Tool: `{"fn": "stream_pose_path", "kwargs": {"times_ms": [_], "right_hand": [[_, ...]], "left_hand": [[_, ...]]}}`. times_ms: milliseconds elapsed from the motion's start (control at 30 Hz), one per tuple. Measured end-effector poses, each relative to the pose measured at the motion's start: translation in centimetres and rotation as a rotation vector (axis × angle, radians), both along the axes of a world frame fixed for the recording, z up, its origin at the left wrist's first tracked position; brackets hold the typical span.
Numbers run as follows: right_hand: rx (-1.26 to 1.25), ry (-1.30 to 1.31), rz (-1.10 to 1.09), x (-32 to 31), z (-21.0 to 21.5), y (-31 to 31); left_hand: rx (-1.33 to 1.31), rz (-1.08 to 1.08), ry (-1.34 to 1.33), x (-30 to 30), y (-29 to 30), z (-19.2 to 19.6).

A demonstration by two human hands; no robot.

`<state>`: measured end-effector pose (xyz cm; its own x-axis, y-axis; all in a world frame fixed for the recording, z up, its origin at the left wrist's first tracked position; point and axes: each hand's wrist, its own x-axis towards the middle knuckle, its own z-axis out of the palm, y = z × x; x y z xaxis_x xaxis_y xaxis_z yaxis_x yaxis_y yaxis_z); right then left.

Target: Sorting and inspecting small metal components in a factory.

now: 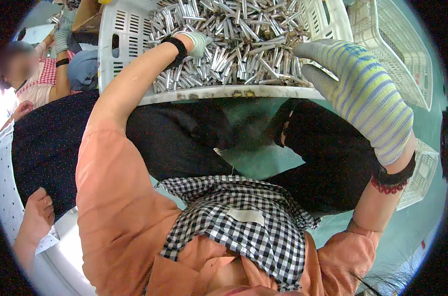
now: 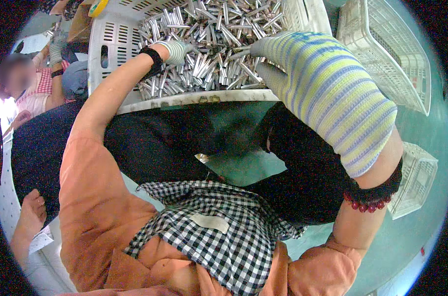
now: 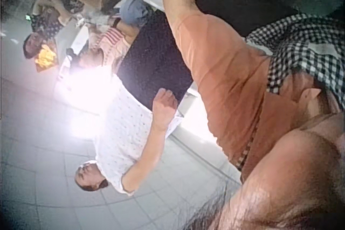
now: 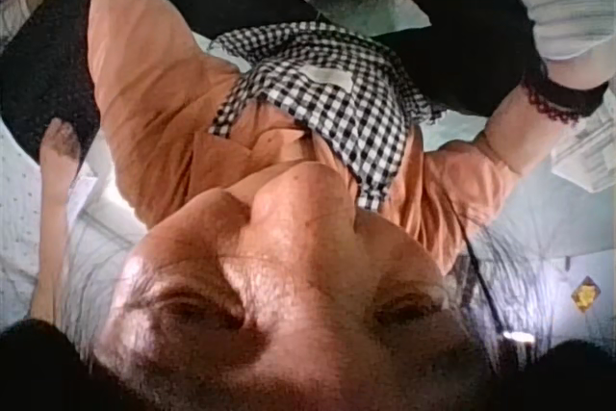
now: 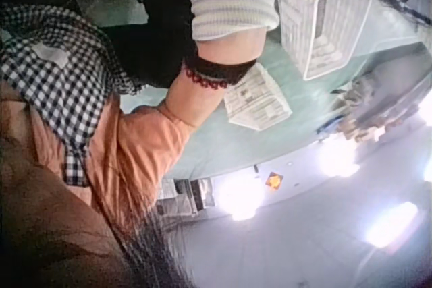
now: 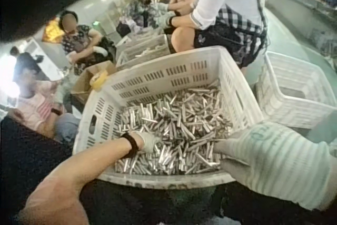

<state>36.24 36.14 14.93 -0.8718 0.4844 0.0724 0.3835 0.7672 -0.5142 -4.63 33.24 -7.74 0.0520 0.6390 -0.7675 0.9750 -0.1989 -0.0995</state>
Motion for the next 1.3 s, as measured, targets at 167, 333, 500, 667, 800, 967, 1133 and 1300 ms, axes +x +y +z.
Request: {"fn": "stream_pose_path", "kwargs": {"times_ms": [167, 333, 500, 667, 800, 967, 1133, 1300], "right_hand": [[0.043, -0.014, -0.012, 0.7, 0.5, -0.1], [-0.018, 0.05, 0.013, -0.5, -3.0, 2.1], [0.081, 0.292, 0.079, -3.3, -5.3, 2.0], [0.024, 0.338, 0.072, -3.8, -4.0, 0.8], [-0.088, 0.45, 0.071, -4.2, -4.3, 0.1], [-0.253, 0.426, 0.086, -4.6, -6.1, 1.1], [-0.266, 0.319, 0.091, -5.1, -5.4, 1.4], [-0.366, 0.472, 0.115, -5.9, -7.5, 1.9]], "left_hand": [[0.186, -0.162, -0.009, 4.2, 0.8, 7.5], [0.551, -0.1, -0.19, 6.4, 0.4, 15.8], [0.958, -0.16, -0.324, 14.6, -4.8, 23.3], [1.218, -0.07, -0.655, 19.3, -7.3, 24.9], [0.996, 0.347, -1.085, 20.2, -7.9, 25.3], [0.784, 0.588, -1.322, 19.5, -7.5, 24.0], [0.813, 0.538, -1.311, 19.7, -7.8, 24.2], [0.72, 0.624, -1.446, 19.4, -7.9, 24.0]]}}
